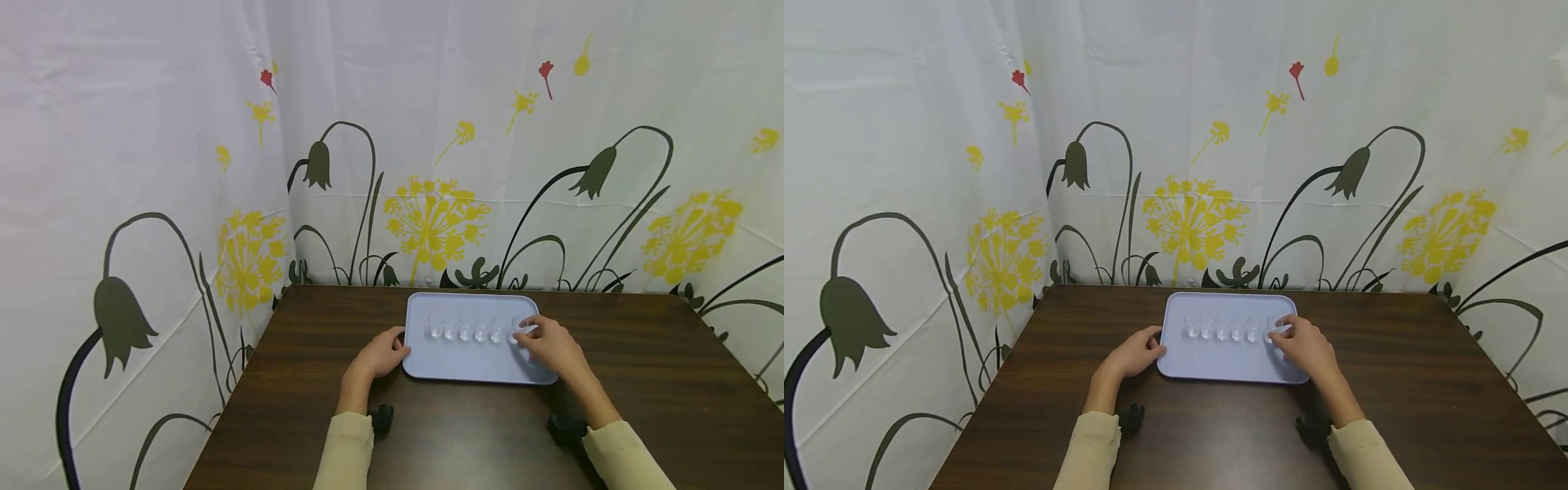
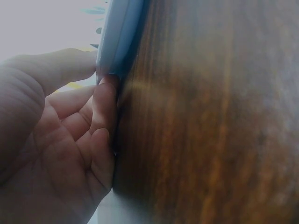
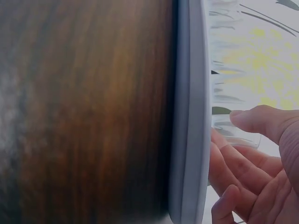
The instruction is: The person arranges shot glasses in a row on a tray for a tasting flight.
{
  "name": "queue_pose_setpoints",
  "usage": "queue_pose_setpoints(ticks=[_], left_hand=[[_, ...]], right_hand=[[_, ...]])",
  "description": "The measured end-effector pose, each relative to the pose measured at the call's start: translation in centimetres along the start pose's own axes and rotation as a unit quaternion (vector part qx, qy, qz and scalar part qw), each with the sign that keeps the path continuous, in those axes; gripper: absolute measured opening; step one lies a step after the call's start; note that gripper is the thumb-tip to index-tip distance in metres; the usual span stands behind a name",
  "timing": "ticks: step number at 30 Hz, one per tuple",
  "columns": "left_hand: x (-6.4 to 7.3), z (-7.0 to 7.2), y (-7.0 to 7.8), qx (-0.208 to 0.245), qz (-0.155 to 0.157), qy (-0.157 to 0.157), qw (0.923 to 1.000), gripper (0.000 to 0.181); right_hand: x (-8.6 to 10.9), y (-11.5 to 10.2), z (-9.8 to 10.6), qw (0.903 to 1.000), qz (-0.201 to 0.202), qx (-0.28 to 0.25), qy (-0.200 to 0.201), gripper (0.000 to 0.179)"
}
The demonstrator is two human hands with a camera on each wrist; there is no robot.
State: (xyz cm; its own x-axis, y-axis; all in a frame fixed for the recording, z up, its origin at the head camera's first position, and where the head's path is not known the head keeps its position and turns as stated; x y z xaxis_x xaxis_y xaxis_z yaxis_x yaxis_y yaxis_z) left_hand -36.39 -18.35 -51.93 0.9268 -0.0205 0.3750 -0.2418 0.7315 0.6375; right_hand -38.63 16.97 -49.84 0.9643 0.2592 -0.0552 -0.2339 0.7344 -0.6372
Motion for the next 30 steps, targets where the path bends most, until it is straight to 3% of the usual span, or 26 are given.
queue_pose_setpoints(ticks=[27, 30], left_hand=[[-0.2, -0.1, -0.1, 0.004, -0.001, 0.002, 1.0000, 0.057], [-2.1, -0.8, -1.5, 0.008, -0.021, -0.001, 0.9997, 0.058]], right_hand=[[-0.1, -0.2, -0.6, 0.9998, 0.015, 0.009, -0.006, 0.046], [-0.1, -0.1, -0.7, 0.9998, 0.010, 0.008, -0.016, 0.046]])
Point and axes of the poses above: each hand's wrist, its own x-axis away from the middle knuckle, its own z-axis out of the back of the hand, y = z × x, the point moved 9 cm from there along -x, towards the middle knuckle, and after that the axes turned 14 degrees about z, right-handed, at the moved point
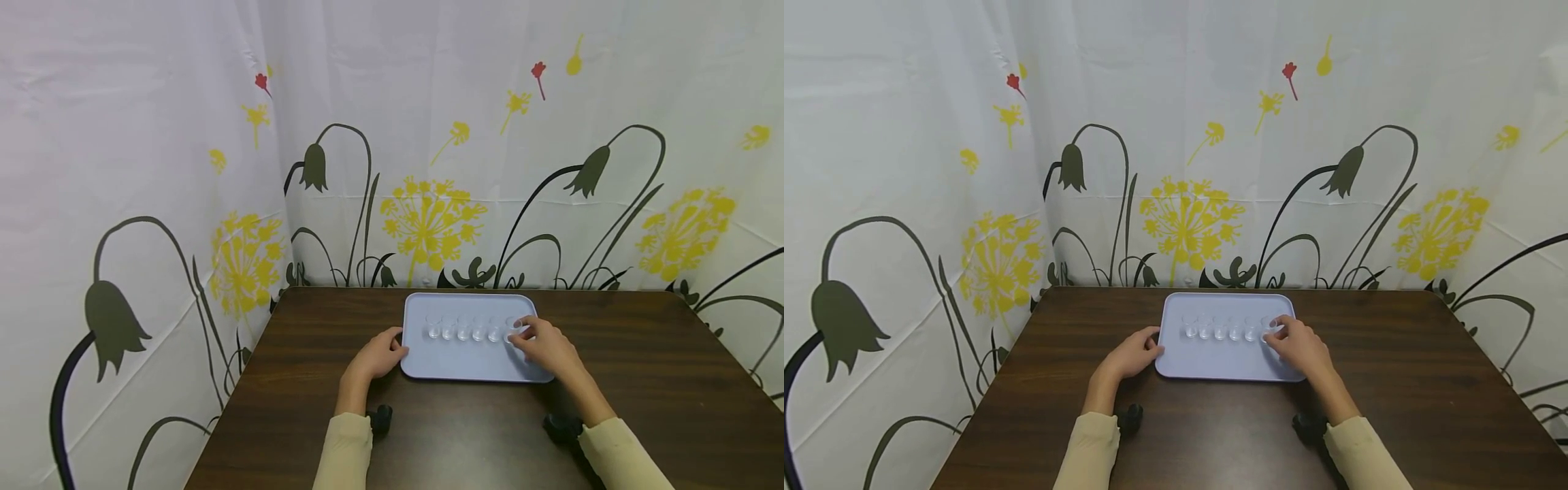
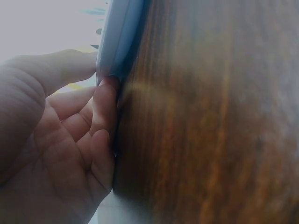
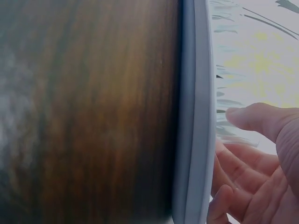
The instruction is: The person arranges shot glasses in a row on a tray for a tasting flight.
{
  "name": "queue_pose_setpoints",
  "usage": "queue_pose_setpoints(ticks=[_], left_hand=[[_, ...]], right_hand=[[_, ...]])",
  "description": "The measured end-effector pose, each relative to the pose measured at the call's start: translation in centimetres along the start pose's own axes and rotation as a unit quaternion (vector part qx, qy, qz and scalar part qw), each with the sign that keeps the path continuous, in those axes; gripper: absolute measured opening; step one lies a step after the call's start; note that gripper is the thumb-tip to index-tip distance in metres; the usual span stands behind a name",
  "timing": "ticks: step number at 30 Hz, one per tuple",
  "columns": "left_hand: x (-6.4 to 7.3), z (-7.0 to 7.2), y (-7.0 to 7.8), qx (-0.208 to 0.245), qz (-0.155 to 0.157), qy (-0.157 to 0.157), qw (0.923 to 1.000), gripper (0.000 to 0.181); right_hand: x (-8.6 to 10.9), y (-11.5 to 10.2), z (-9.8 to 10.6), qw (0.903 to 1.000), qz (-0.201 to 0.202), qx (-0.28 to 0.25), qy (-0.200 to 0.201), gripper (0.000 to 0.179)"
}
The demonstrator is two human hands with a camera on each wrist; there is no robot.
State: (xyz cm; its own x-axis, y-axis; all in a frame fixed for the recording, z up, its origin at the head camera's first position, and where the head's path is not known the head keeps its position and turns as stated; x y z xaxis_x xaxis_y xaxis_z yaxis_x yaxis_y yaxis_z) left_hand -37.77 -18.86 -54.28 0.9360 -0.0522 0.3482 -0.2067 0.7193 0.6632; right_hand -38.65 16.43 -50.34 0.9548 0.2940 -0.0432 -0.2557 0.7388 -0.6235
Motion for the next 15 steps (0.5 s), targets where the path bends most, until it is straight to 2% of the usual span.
queue_pose_setpoints(ticks=[4, 7, 12, 15], left_hand=[[-0.3, -0.1, 0.0, 0.006, -0.003, -0.002, 1.0000, 0.056], [1.6, 0.6, 1.5, 0.004, 0.019, 0.002, 0.9998, 0.053], [2.0, 0.7, 1.4, -0.001, 0.024, 0.006, 0.9997, 0.052], [2.2, 1.1, 1.1, -0.007, 0.030, 0.004, 0.9995, 0.059]], right_hand=[[0.0, 0.3, 0.0, 0.9999, -0.001, 0.002, -0.013, 0.049], [0.1, 0.4, 0.1, 0.9998, 0.001, 0.010, -0.019, 0.052], [0.2, 0.2, 0.3, 0.9990, 0.005, 0.025, -0.036, 0.053], [0.3, -0.3, 0.9, 0.9988, 0.010, 0.025, -0.041, 0.051]])
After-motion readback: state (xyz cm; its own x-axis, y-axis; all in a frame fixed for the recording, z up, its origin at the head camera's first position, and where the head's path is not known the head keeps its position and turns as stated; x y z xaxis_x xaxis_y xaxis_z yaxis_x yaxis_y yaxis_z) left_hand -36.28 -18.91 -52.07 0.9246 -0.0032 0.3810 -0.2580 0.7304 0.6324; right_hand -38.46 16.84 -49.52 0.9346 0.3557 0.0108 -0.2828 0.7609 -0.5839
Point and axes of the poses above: each hand's wrist, its own x-axis away from the middle knuckle, its own z-axis out of the back of the hand, y = z × x, the point moved 9 cm from there along -x, towards the middle knuckle, and after that the axes turned 14 degrees about z, right-handed, at the moved point
